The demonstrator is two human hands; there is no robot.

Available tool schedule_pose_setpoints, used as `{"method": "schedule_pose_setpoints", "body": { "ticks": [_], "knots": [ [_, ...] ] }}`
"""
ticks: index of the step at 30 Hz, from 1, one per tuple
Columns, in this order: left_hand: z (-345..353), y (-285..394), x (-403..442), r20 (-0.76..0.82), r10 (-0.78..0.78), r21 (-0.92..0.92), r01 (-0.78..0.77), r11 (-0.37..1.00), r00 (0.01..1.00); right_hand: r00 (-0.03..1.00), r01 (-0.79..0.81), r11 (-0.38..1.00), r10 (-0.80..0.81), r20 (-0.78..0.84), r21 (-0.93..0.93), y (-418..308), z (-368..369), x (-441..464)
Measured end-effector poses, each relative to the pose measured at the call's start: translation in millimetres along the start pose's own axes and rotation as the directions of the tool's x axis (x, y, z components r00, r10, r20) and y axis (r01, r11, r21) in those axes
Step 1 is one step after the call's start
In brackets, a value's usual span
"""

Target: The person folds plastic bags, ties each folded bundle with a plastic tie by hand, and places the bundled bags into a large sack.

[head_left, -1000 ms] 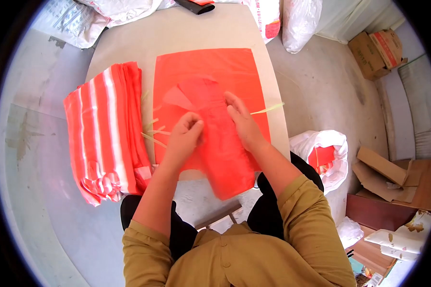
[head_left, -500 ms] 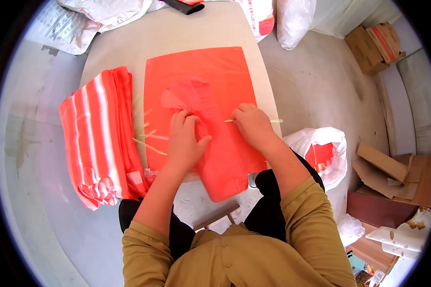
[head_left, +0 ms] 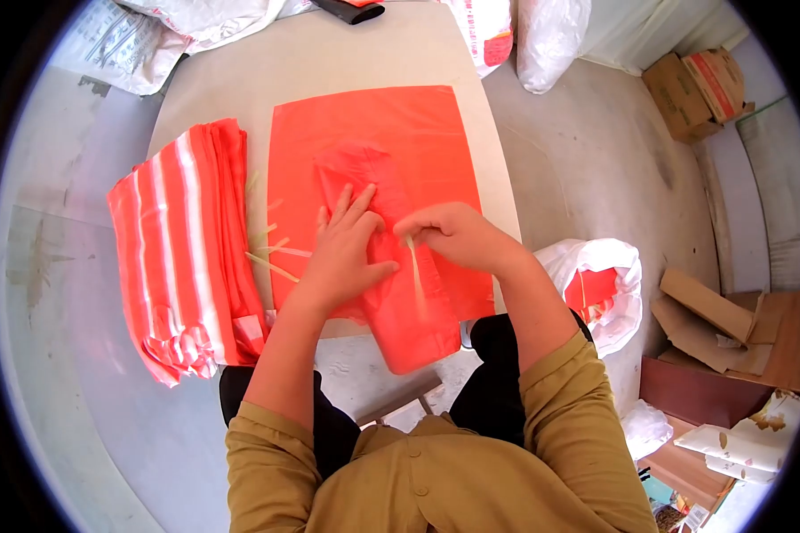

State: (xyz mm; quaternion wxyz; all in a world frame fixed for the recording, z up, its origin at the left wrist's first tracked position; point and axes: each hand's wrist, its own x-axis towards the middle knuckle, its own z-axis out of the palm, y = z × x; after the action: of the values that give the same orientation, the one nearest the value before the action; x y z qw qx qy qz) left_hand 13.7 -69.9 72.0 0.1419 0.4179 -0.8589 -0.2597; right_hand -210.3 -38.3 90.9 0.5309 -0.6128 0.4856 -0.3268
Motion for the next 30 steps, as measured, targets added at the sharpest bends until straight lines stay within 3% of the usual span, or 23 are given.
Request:
{"method": "schedule_pose_setpoints", "body": {
  "ticks": [3,6,9,12,15,18,24,30],
  "knots": [
    [0.2,-2.0,1.1,0.01,0.005,-0.004,-0.005,1.0,1.0,0.974,0.194,0.837,-0.228,-0.004,-0.511,3.3,7.6,6.4],
    [4.5,-2.7,3.0,-0.003,0.0,-0.033,0.0,0.999,1.0,0.849,0.451,0.716,-0.529,0.008,-0.533,4.3,26.1,15.2],
    [6.8,-6.5,3.9,0.011,-0.006,-0.02,0.007,1.0,1.0,0.919,0.375,0.872,-0.394,0.002,-0.315,4.1,44.7,16.5],
    [2.6,-16.7,5.4,-0.006,0.058,-0.094,-0.058,0.994,0.998,0.983,0.185,0.939,-0.178,0.053,-0.291,8.6,48.7,13.5],
    [11.5,-36.5,8.9,-0.185,0.072,-0.18,-0.106,0.978,0.98,0.953,0.3,0.877,-0.264,0.146,-0.375,15.6,46.3,14.7],
    [9.8,-36.5,9.3,-0.326,-0.262,-0.273,0.175,0.946,0.908,0.956,0.293,0.864,-0.263,0.13,-0.41,14.1,46.4,13.3],
    [20.1,-58.3,42.7,-0.475,-0.005,0.175,0.1,0.979,0.88,0.961,0.276,0.872,-0.251,0.116,-0.404,22.0,49.3,14.4],
    [13.4,-49.1,90.4,-0.22,-0.078,0.214,0.126,0.969,0.972,0.96,0.281,0.886,-0.251,0.126,-0.37,22.9,50.6,12.6]
  ]
}}
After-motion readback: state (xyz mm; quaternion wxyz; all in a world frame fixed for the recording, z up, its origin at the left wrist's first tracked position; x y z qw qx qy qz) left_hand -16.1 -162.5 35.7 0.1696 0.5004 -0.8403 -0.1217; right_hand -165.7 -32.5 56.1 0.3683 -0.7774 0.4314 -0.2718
